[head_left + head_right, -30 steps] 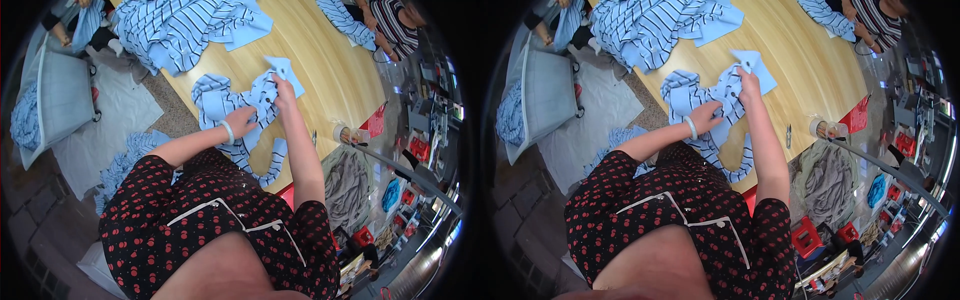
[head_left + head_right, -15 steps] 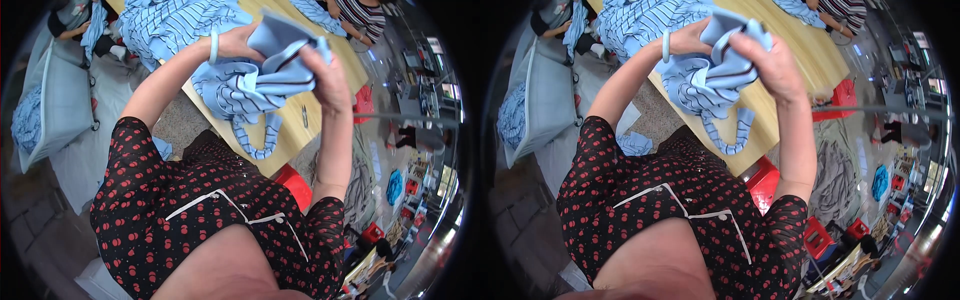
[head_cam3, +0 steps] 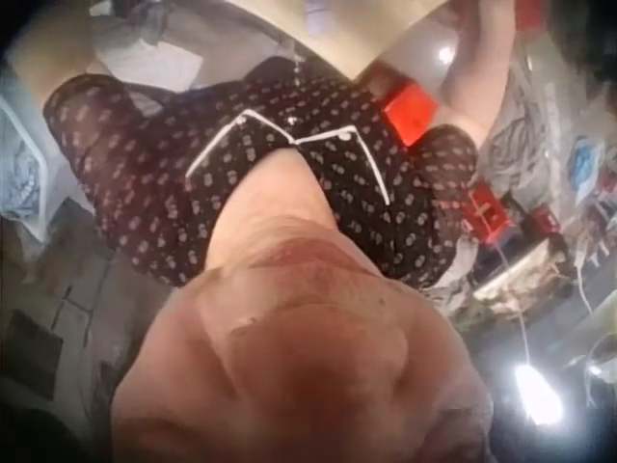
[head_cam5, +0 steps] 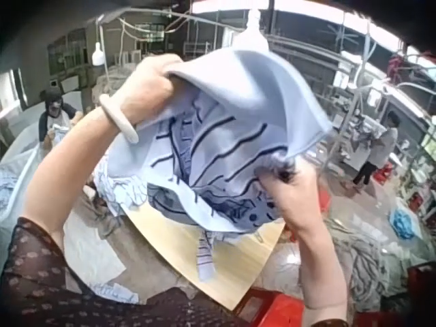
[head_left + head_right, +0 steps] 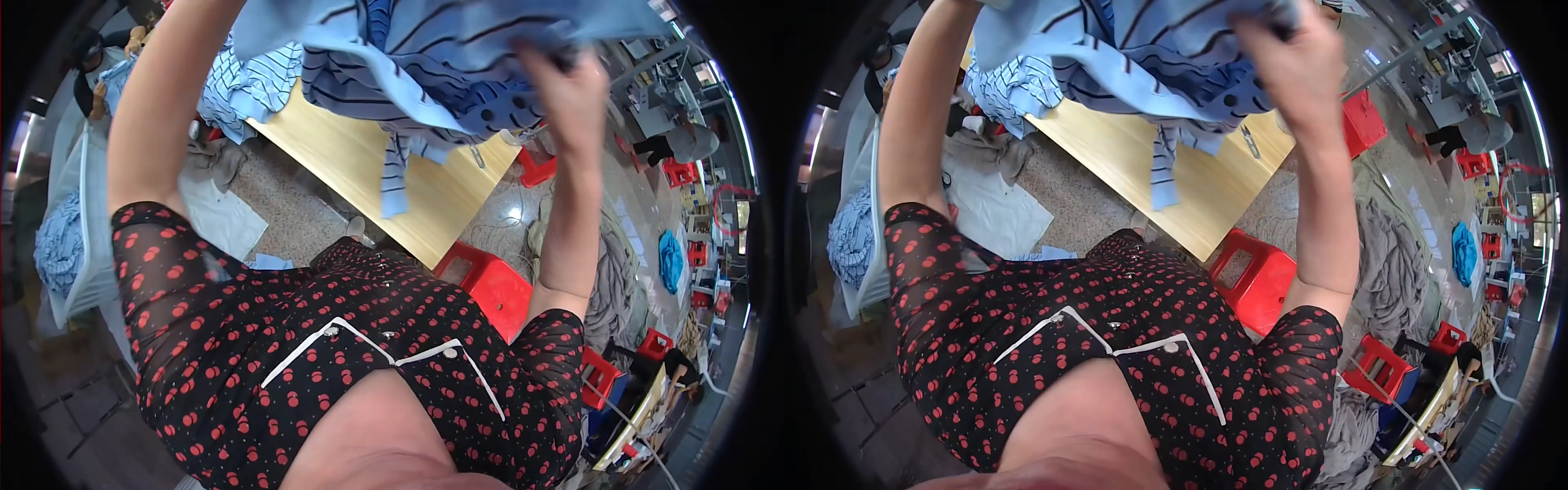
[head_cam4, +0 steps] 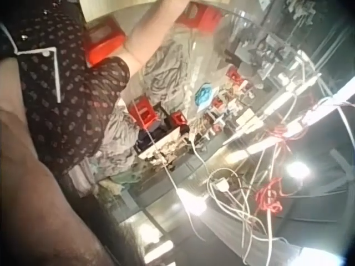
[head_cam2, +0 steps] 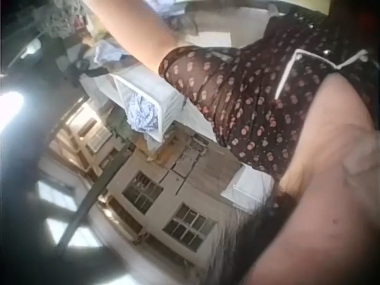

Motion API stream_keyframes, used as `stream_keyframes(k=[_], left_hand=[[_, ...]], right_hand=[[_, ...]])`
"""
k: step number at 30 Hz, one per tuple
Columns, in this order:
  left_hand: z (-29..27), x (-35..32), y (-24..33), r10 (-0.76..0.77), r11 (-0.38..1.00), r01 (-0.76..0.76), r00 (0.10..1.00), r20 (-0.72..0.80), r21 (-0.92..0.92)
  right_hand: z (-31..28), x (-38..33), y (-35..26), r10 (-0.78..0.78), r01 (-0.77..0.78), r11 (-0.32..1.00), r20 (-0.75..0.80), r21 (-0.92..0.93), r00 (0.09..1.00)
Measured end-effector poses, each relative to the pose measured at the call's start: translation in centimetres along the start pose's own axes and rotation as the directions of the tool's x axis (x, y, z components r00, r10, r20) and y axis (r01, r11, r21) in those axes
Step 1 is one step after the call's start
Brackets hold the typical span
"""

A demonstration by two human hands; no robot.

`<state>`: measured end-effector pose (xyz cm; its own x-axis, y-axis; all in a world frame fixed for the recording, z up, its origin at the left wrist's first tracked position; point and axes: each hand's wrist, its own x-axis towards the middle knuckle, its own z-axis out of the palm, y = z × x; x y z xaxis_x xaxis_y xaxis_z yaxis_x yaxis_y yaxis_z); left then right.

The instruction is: Folding blue and white striped shirts on a wooden table in a factory setting.

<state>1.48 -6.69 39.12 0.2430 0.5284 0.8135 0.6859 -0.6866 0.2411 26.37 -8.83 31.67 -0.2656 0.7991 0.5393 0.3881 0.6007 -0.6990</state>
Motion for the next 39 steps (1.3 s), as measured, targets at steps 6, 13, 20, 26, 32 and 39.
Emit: stream_keyframes(k=[6, 13, 20, 26, 32, 39], left_hand=[[-1.0, -2.1, 1.6, 0.039, 0.922, -0.038, 0.999, 0.004, 0.385], [4.3, -8.5, -3.7, -0.063, 0.948, 0.009, 0.985, 0.161, 0.317], [4.1, -6.2, -4.4, -0.725, 0.119, 0.654, 0.571, 0.384, -0.747], [5.6, -13.3, -11.6, -0.706, 0.035, 0.936, 0.271, 0.655, -0.35], [14.4, -34.9, -25.8, -0.863, 0.345, 0.842, 0.11, 0.493, 0.414], [18.7, -30.2, -16.5, -0.557, -0.342, 0.94, -0.198, 0.807, -0.006]], right_hand=[[-1.3, -3.1, 7.0, 0.253, -0.319, 0.899, 0.237, 0.301, 0.938], [-6.2, -2.6, 5.7, 0.187, -0.246, 0.81, 0.163, 0.533, 0.969], [-8.6, -2.2, 9.2, 0.301, -0.38, 0.822, 0.244, 0.424, 0.922], [-0.8, -0.6, 9.9, 0.452, -0.632, 0.733, 0.516, 0.25, 0.728], [17.1, -2.6, 22.5, 0.6, -0.603, 0.76, 0.618, -0.242, 0.508], [22.9, -2.9, 24.0, 0.41, -0.43, 0.885, 0.734, -0.178, 0.541]])
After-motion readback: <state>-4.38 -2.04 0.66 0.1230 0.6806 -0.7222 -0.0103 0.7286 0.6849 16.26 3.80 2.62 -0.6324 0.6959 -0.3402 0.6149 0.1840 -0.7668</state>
